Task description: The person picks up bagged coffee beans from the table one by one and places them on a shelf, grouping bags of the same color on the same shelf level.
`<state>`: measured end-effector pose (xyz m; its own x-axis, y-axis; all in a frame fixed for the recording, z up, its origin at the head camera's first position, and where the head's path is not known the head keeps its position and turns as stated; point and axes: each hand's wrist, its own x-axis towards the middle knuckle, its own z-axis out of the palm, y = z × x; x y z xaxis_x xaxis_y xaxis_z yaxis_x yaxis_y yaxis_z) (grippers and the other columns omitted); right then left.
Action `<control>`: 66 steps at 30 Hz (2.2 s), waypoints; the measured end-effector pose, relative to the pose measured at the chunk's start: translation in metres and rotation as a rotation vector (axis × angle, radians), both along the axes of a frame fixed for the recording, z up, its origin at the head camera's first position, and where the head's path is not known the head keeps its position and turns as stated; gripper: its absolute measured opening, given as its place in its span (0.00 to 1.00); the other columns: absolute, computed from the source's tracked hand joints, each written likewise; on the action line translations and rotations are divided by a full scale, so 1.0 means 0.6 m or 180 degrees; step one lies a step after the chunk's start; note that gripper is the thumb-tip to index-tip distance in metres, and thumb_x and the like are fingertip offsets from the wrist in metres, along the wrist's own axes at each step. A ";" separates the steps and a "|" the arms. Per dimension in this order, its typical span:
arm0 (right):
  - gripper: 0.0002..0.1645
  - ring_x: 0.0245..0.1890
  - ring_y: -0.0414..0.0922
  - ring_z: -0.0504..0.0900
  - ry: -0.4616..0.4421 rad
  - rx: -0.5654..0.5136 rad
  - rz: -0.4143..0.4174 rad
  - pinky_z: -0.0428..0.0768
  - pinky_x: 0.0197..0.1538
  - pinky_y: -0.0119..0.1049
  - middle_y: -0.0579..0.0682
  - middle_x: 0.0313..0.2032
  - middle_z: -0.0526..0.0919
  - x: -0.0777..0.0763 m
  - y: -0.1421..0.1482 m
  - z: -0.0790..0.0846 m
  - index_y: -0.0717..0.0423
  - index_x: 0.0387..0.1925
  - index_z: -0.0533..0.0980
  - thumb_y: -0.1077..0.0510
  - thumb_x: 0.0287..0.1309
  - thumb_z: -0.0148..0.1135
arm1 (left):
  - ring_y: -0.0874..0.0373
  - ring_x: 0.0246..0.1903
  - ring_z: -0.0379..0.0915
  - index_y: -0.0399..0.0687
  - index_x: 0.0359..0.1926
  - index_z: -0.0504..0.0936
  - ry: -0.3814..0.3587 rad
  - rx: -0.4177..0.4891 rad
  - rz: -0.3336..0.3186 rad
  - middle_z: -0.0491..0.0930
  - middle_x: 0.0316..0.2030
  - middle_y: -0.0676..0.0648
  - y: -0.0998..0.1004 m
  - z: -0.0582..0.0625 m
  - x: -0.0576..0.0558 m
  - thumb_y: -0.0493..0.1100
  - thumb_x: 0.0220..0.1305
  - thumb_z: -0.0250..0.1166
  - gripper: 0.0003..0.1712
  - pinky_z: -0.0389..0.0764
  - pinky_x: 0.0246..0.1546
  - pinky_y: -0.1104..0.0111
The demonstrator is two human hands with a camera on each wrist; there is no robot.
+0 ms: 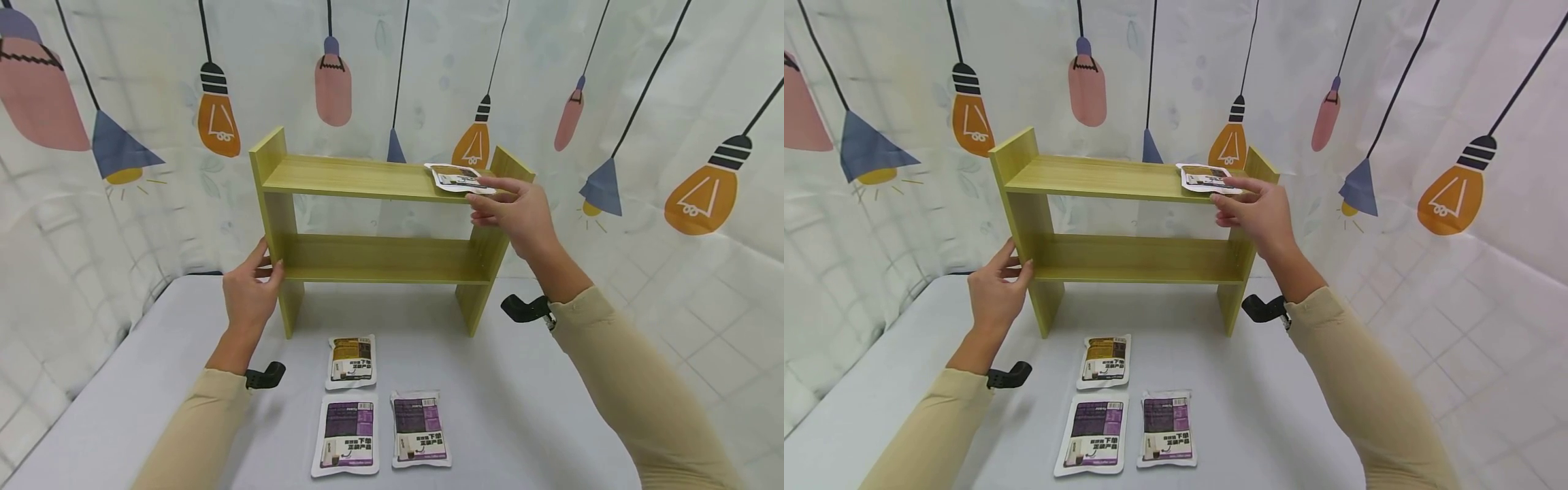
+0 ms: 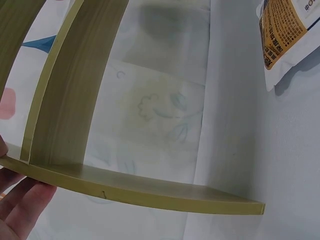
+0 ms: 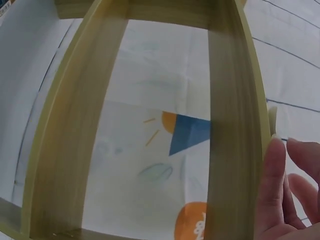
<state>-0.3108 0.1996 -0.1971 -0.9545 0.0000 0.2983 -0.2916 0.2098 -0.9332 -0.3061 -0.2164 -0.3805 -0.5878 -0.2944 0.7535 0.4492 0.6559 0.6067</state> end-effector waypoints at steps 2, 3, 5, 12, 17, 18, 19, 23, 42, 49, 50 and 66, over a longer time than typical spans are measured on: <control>0.34 0.30 0.44 0.90 0.0063 -0.0017 -0.0030 0.88 0.40 0.33 0.48 0.40 0.90 0.004 -0.001 -0.007 0.51 0.63 0.80 0.52 0.54 0.78 | 0.37 0.34 0.88 0.61 0.70 0.77 -0.0009 0.0003 0.0003 0.89 0.47 0.36 0.001 0.000 0.000 0.35 0.66 0.66 0.32 0.66 0.34 0.95; 0.34 0.31 0.43 0.90 0.0095 0.0004 -0.0053 0.88 0.41 0.33 0.48 0.40 0.89 0.006 -0.001 -0.011 0.51 0.63 0.80 0.51 0.54 0.77 | 0.38 0.34 0.88 0.61 0.70 0.77 -0.0017 -0.0001 0.0009 0.89 0.47 0.36 0.001 0.000 0.000 0.35 0.67 0.66 0.32 0.66 0.34 0.95; 0.33 0.33 0.43 0.90 0.0154 0.0013 -0.0054 0.88 0.42 0.32 0.48 0.41 0.90 0.011 -0.001 -0.019 0.50 0.62 0.81 0.49 0.55 0.77 | 0.37 0.34 0.88 0.61 0.70 0.76 -0.0027 -0.0006 0.0015 0.89 0.47 0.36 0.001 0.001 0.001 0.35 0.67 0.66 0.32 0.66 0.33 0.95; 0.30 0.39 0.44 0.91 0.0245 0.0076 0.0082 0.87 0.46 0.30 0.48 0.43 0.89 0.026 -0.001 -0.048 0.51 0.61 0.81 0.49 0.57 0.75 | 0.38 0.35 0.88 0.62 0.71 0.75 -0.0091 -0.0062 0.0054 0.88 0.48 0.36 0.000 0.003 0.003 0.38 0.68 0.66 0.32 0.65 0.34 0.96; 0.31 0.41 0.42 0.90 0.0272 0.0026 0.0209 0.86 0.48 0.29 0.47 0.44 0.88 0.034 -0.002 -0.071 0.52 0.63 0.80 0.52 0.58 0.75 | 0.39 0.35 0.88 0.63 0.72 0.74 -0.0135 -0.0071 0.0056 0.88 0.49 0.37 -0.002 0.002 0.002 0.39 0.68 0.66 0.32 0.65 0.35 0.96; 0.31 0.41 0.41 0.90 0.0281 0.0025 0.0232 0.86 0.48 0.28 0.47 0.44 0.88 0.035 -0.002 -0.077 0.52 0.63 0.80 0.53 0.58 0.75 | 0.40 0.35 0.88 0.63 0.72 0.74 -0.0139 -0.0073 0.0054 0.88 0.49 0.37 -0.002 0.001 0.001 0.39 0.68 0.66 0.32 0.65 0.35 0.96; 0.31 0.41 0.40 0.90 0.0295 0.0030 0.0239 0.86 0.48 0.28 0.48 0.44 0.88 0.037 -0.002 -0.083 0.53 0.63 0.79 0.53 0.59 0.75 | 0.40 0.35 0.88 0.64 0.72 0.74 -0.0139 -0.0078 0.0055 0.88 0.49 0.37 -0.002 0.001 0.001 0.39 0.68 0.66 0.32 0.66 0.35 0.95; 0.30 0.43 0.38 0.89 0.0345 0.0182 0.0175 0.84 0.50 0.26 0.51 0.48 0.87 0.042 -0.004 -0.106 0.51 0.62 0.80 0.52 0.59 0.75 | 0.40 0.36 0.88 0.64 0.71 0.74 -0.0130 -0.0080 0.0049 0.88 0.49 0.38 -0.002 0.001 0.000 0.39 0.68 0.66 0.32 0.67 0.35 0.94; 0.30 0.44 0.39 0.89 0.0273 0.0069 0.0401 0.85 0.48 0.28 0.65 0.60 0.79 0.067 -0.033 -0.202 0.55 0.61 0.80 0.55 0.57 0.76 | 0.40 0.35 0.88 0.63 0.71 0.75 -0.0088 -0.0029 0.0006 0.89 0.48 0.37 0.001 0.000 -0.001 0.38 0.67 0.67 0.32 0.69 0.35 0.94; 0.34 0.51 0.46 0.87 0.0177 0.0016 0.0478 0.85 0.49 0.28 0.62 0.61 0.80 0.075 -0.044 -0.233 0.59 0.64 0.77 0.57 0.56 0.76 | 0.42 0.35 0.89 0.65 0.71 0.75 -0.0096 -0.0065 0.0052 0.89 0.48 0.39 0.000 0.000 -0.001 0.39 0.67 0.67 0.32 0.83 0.36 0.78; 0.34 0.53 0.49 0.86 0.0162 0.0003 0.0491 0.85 0.49 0.28 0.61 0.62 0.80 0.077 -0.046 -0.237 0.59 0.64 0.77 0.58 0.56 0.76 | 0.42 0.36 0.89 0.65 0.71 0.75 -0.0101 -0.0067 0.0055 0.89 0.49 0.39 0.000 0.001 0.000 0.39 0.67 0.67 0.32 0.84 0.36 0.77; 0.34 0.58 0.54 0.85 -0.0165 0.0091 0.0656 0.86 0.55 0.42 0.55 0.63 0.80 0.092 -0.096 -0.305 0.47 0.64 0.78 0.54 0.56 0.77 | 0.40 0.35 0.89 0.64 0.71 0.75 -0.0083 -0.0054 0.0022 0.88 0.49 0.38 0.001 0.002 0.001 0.39 0.67 0.67 0.32 0.68 0.35 0.94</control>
